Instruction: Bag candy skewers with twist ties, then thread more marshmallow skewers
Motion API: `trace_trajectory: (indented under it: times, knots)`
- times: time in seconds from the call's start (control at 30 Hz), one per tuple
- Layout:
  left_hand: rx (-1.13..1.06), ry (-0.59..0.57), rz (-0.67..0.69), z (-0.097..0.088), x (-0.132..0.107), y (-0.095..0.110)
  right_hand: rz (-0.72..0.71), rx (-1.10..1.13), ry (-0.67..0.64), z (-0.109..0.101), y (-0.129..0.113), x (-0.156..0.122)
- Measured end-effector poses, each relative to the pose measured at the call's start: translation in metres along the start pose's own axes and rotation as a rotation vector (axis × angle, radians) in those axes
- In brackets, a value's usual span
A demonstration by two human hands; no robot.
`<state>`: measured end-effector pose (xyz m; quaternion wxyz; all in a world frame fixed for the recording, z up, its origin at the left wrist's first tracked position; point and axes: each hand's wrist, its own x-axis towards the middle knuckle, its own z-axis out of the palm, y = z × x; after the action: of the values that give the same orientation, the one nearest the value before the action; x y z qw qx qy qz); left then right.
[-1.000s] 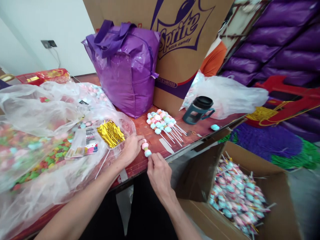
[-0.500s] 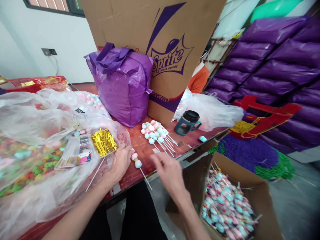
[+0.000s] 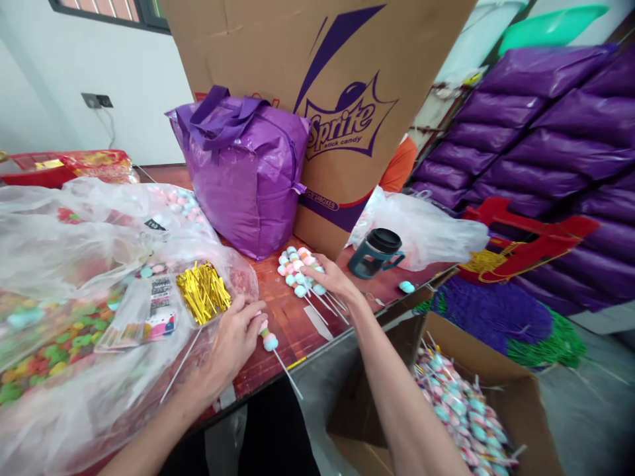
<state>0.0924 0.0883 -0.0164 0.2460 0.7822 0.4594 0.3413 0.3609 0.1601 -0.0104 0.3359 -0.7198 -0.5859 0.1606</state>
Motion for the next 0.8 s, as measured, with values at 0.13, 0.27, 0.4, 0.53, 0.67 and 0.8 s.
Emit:
trace_trajectory:
  times: [0.13,0.27,0.4,0.53,0.67,0.8]
  knots:
    - [-0.073,0.010,-0.010,-0.003,-0.007,0.001,-0.108,0.148,-0.250,0.002,0.002,-0.013]
    - [-0.154,0.046,-0.007,-0.011,-0.019,-0.001,-0.184,0.185,-0.325,0.012,-0.006,-0.027]
    - [-0.191,0.081,-0.027,-0.022,-0.030,-0.006,-0.247,0.083,-0.316,0.023,-0.018,-0.042]
    - [-0.183,0.098,-0.043,-0.032,-0.030,-0.010,-0.258,0.022,-0.328,0.017,-0.021,-0.042]
    - [-0.095,0.103,-0.004,-0.039,0.010,-0.010,-0.280,-0.121,-0.250,-0.002,-0.028,-0.039]
    - [0.125,-0.082,0.052,-0.031,0.087,0.001,-0.400,-0.458,-0.068,-0.015,-0.042,-0.057]
